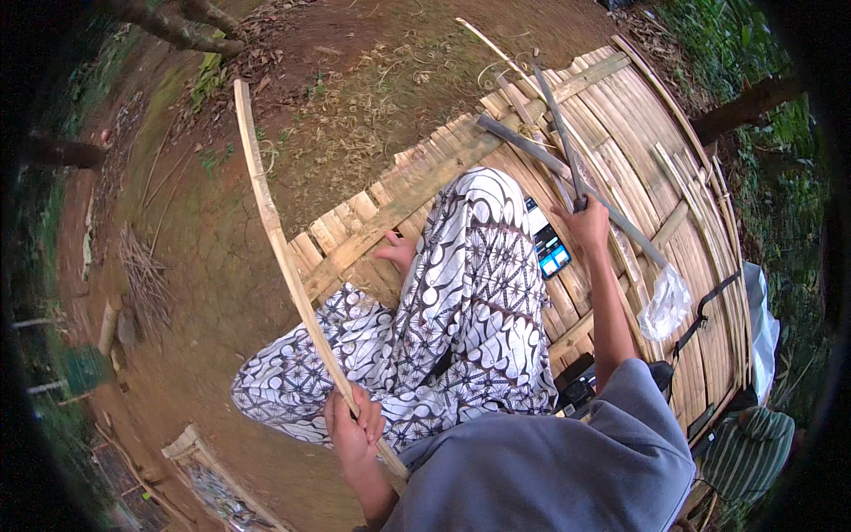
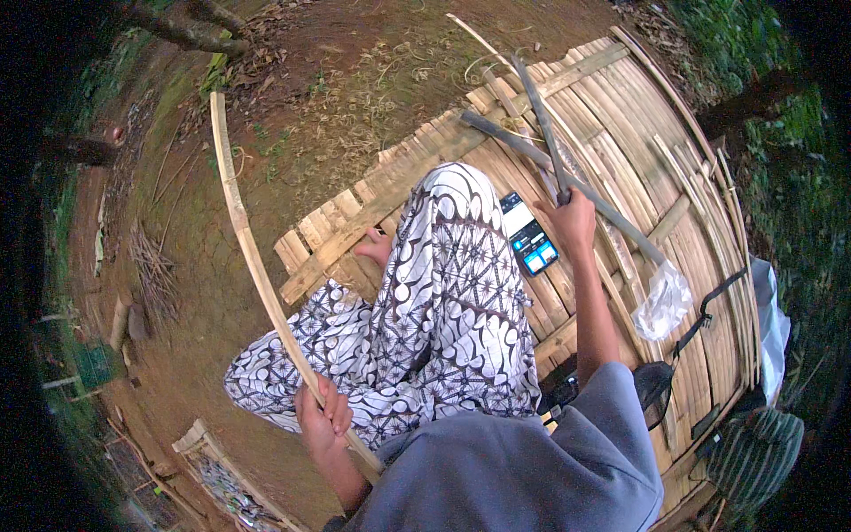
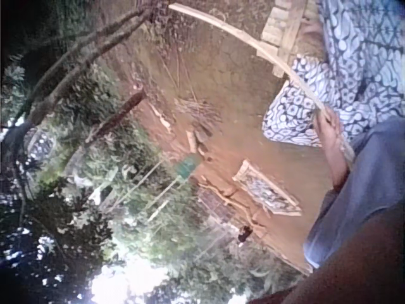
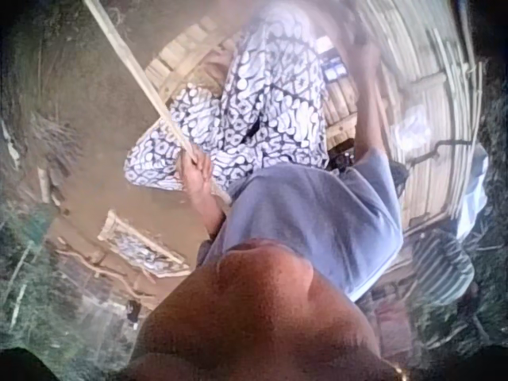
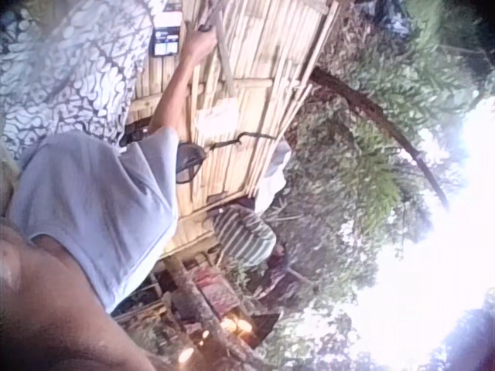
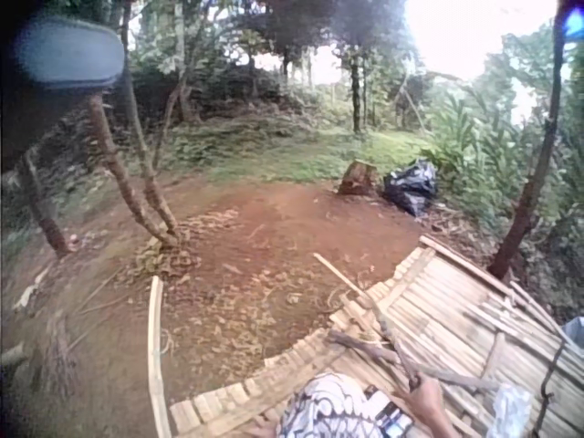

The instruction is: The person sits on a bamboo mat and uses a large knife to shave and smooth a long, thin piece of wood. They hold the wood with one hand and repeatedly scrape the blade along its length to remove splinters and shape the surface.

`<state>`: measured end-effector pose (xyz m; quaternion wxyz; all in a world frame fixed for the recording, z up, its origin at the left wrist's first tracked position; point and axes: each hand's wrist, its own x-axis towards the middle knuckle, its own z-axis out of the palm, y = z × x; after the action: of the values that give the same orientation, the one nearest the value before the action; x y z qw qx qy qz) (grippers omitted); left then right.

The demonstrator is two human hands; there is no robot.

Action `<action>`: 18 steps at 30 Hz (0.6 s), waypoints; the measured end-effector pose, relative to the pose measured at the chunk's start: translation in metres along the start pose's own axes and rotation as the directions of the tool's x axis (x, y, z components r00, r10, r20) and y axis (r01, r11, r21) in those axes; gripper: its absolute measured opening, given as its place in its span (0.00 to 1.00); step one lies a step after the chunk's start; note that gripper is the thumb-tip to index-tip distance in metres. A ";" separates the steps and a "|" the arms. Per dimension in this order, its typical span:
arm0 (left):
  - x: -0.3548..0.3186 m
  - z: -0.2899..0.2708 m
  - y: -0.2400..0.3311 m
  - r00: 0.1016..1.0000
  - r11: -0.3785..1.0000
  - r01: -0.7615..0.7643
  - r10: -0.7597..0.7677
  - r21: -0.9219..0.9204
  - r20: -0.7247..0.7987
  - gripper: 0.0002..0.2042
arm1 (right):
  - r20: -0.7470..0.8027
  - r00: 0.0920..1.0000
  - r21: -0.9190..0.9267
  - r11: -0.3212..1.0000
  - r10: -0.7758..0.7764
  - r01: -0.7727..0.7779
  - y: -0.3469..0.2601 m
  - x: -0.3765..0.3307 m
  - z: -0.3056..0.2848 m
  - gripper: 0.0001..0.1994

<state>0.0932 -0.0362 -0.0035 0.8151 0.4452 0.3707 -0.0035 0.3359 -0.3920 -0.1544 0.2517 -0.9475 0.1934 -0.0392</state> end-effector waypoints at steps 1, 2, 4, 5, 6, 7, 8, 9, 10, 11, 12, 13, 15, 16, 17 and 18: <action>0.002 0.001 -0.001 1.000 1.000 -0.004 0.003 0.005 0.012 0.15 | 0.016 1.000 -0.044 0.999 0.016 -0.016 0.005 -0.006 0.001 0.28; 0.003 0.000 -0.003 1.000 1.000 -0.007 0.007 0.009 0.025 0.15 | 0.032 0.999 -0.089 0.996 0.033 -0.030 0.008 -0.011 0.002 0.29; 0.004 0.003 -0.005 0.999 1.000 -0.016 0.015 0.017 0.041 0.16 | 0.041 0.998 -0.134 0.990 0.043 -0.037 0.010 -0.017 0.004 0.28; 0.004 0.006 -0.005 0.999 1.000 -0.024 0.023 0.021 0.043 0.16 | 0.037 0.999 -0.132 0.991 0.034 -0.029 0.011 -0.019 0.007 0.28; 0.004 0.008 -0.005 0.998 0.999 -0.035 0.034 0.024 0.043 0.16 | 0.034 0.999 -0.128 0.992 0.023 -0.018 0.011 -0.021 0.010 0.28; 0.003 0.008 -0.006 0.999 0.999 -0.036 0.035 0.018 0.036 0.16 | 0.079 0.996 -0.173 0.985 0.034 -0.020 0.012 -0.020 0.013 0.26; 0.003 0.007 -0.006 0.999 0.999 -0.037 0.037 0.012 0.027 0.17 | 0.078 0.996 -0.190 0.982 0.036 -0.021 0.013 -0.021 0.016 0.26; 0.002 0.007 -0.007 0.999 0.999 -0.039 0.039 0.005 0.018 0.17 | 0.076 0.996 -0.207 0.978 0.038 -0.021 0.013 -0.020 0.019 0.26; 0.002 0.006 -0.009 0.999 0.999 -0.047 0.047 -0.001 0.010 0.17 | 0.075 0.996 -0.225 0.974 0.038 -0.021 0.013 -0.020 0.020 0.26; 0.002 0.003 -0.010 0.999 0.998 -0.055 0.055 -0.007 0.000 0.17 | 0.080 0.996 -0.225 0.974 0.047 -0.028 0.013 -0.021 0.022 0.26; 0.001 0.001 -0.011 0.998 0.998 -0.063 0.063 -0.016 -0.009 0.17 | 0.083 0.995 -0.226 0.974 0.053 -0.033 0.011 -0.021 0.022 0.26; 0.001 0.002 -0.011 0.998 0.998 -0.061 0.061 -0.005 -0.012 0.17 | 0.087 0.994 -0.227 0.973 0.059 -0.038 0.011 -0.021 0.022 0.26; 0.000 0.004 -0.009 0.998 0.998 -0.060 0.061 0.022 -0.020 0.17 | 0.091 0.993 -0.251 0.967 0.080 -0.055 0.011 -0.020 0.020 0.27; 0.000 0.004 -0.009 0.998 0.998 -0.057 0.057 0.025 -0.020 0.17 | 0.094 0.991 -0.261 0.963 0.090 -0.063 0.011 -0.020 0.020 0.27; -0.001 0.003 -0.010 0.998 0.998 -0.053 0.053 0.029 -0.021 0.17 | 0.082 0.994 -0.234 0.971 0.071 -0.050 0.012 -0.021 0.018 0.28; -0.001 0.003 -0.010 0.999 0.998 -0.050 0.051 0.032 -0.021 0.17 | 0.076 0.994 -0.210 0.976 0.074 -0.057 0.012 -0.022 0.016 0.28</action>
<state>0.0908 -0.0449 -0.0088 0.8038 0.4672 0.3679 0.0160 0.3142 -0.3851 -0.1740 0.1604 -0.9625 0.2168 0.0291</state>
